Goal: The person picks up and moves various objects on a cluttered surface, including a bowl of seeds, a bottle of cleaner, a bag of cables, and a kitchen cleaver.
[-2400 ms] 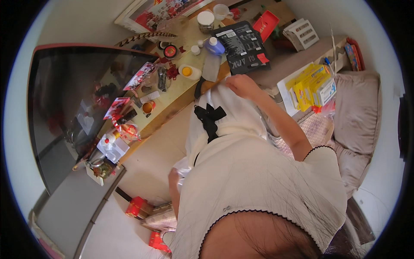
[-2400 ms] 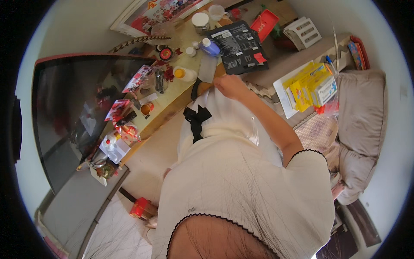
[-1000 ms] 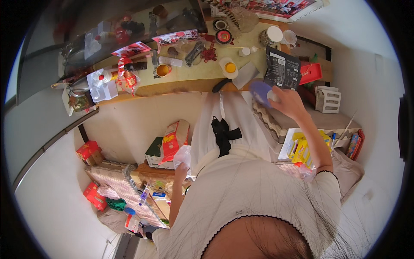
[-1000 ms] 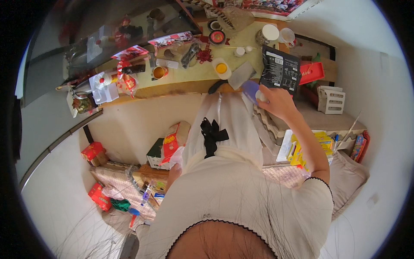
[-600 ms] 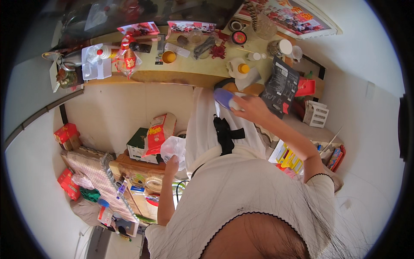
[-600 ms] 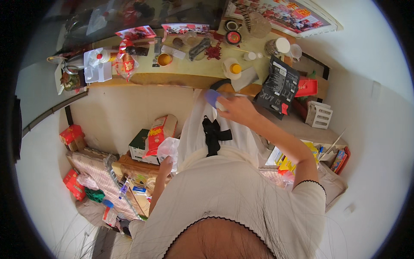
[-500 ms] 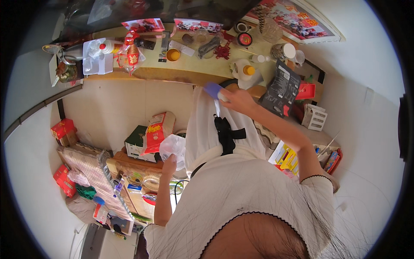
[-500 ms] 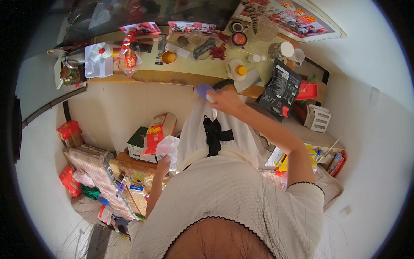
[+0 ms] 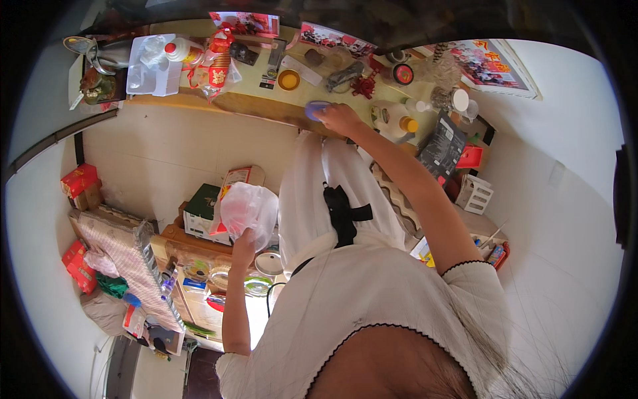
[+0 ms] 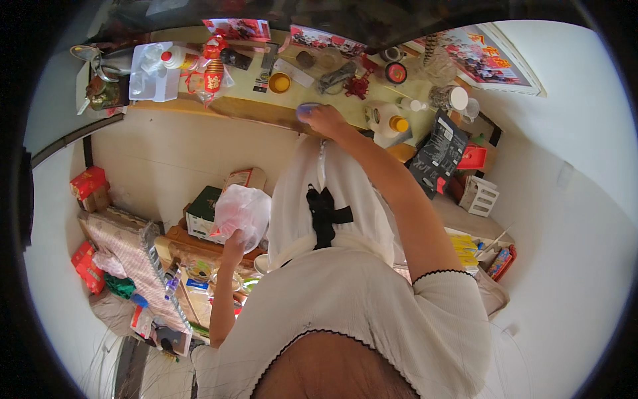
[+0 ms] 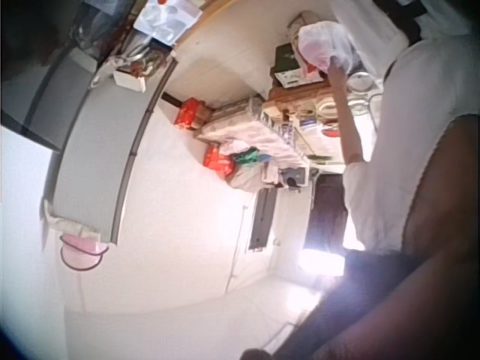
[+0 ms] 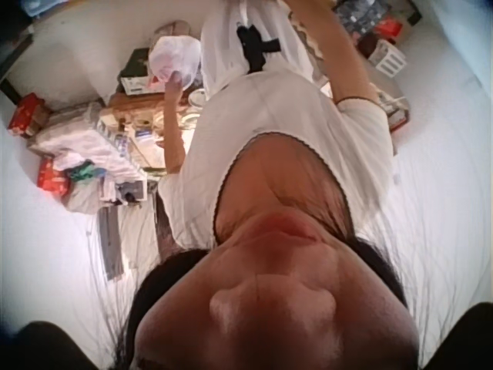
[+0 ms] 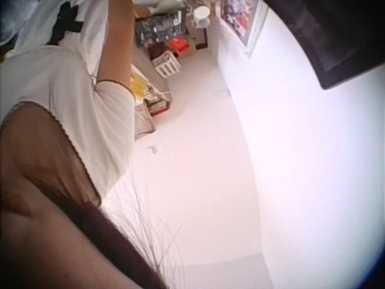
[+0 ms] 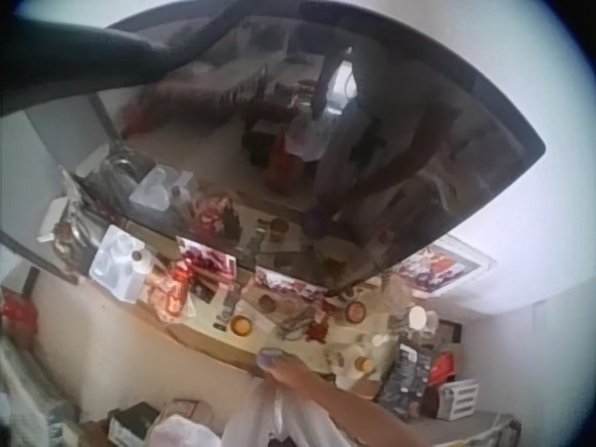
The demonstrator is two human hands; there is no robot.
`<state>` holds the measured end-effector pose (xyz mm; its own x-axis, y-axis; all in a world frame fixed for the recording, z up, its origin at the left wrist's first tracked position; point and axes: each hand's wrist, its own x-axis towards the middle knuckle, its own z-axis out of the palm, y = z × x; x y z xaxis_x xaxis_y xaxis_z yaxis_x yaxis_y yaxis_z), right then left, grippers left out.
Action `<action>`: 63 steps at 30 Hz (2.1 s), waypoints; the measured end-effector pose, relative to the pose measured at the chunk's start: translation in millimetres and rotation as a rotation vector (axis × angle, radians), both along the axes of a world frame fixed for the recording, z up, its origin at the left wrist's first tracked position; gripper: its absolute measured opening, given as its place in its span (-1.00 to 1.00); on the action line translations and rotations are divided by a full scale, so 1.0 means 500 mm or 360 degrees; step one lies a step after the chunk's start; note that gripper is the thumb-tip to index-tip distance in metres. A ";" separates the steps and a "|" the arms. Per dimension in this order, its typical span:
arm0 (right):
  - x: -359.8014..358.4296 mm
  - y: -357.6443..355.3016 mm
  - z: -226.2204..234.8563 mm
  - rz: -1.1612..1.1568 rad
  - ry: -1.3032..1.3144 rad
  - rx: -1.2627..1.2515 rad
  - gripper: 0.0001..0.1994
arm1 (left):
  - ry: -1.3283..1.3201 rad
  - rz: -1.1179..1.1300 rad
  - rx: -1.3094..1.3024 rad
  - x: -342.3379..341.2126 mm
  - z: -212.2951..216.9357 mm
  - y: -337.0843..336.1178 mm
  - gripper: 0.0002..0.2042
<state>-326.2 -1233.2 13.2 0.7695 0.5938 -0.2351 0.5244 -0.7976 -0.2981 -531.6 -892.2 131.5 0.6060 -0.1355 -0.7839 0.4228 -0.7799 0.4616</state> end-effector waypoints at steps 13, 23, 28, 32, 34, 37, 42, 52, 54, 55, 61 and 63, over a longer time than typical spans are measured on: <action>-0.065 -0.221 0.160 -0.1149 -0.0649 -0.0726 -0.55 | 0.0128 -0.0240 0.0241 -0.016 -0.011 -0.018 -0.83; -0.133 -0.303 0.082 -0.1211 0.0243 -0.0386 -0.55 | -0.0158 -0.0068 -0.0297 0.109 0.048 -0.146 -0.76; -0.163 -0.341 0.168 -0.1301 -0.0070 0.0046 -0.62 | -0.0329 -0.0177 -0.0611 0.112 0.065 -0.265 -0.71; -0.152 -0.344 0.432 -0.1053 -0.0087 0.0125 -0.68 | -0.0516 -0.0251 -0.0956 0.124 0.026 -0.376 -0.71; -0.151 -0.339 0.580 -0.1027 -0.0039 0.0217 -0.71 | -0.0468 -0.0234 -0.1115 0.156 0.038 -0.452 -0.78; -0.159 -0.337 0.767 -0.0985 0.0035 0.0449 -0.74 | -0.0158 -0.0160 -0.1562 0.224 0.108 -0.556 -0.75; -0.175 -0.354 0.980 -0.0865 -0.0284 0.0756 -0.80 | 0.0704 -0.0238 -0.2273 0.273 0.203 -0.608 -0.26; -0.129 -0.357 1.059 -0.0786 -0.0652 0.0998 -0.56 | 0.0275 0.0366 -0.2592 0.219 0.349 -0.611 -0.12; -0.120 -0.352 1.058 -0.0917 -0.0579 0.1096 -0.58 | 0.0246 0.0404 -0.2624 0.218 0.367 -0.604 -0.10; -0.115 -0.350 1.056 -0.0913 -0.0572 0.1101 -0.58 | 0.0233 0.0437 -0.2658 0.217 0.377 -0.602 -0.08; -0.094 -0.329 1.066 -0.0720 -0.0563 0.1267 -0.60 | 0.0153 0.0456 -0.2810 0.217 0.426 -0.593 -0.08; -0.094 -0.312 1.071 -0.0709 -0.0697 0.1174 -0.59 | 0.0122 0.0441 -0.2792 0.215 0.427 -0.587 -0.08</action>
<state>-373.3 -1389.3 548.5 0.8906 0.1094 0.4414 0.4027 -0.6406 -0.6538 -423.9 -1185.6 345.1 0.7268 -0.6745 0.1301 0.5021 0.6509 0.5694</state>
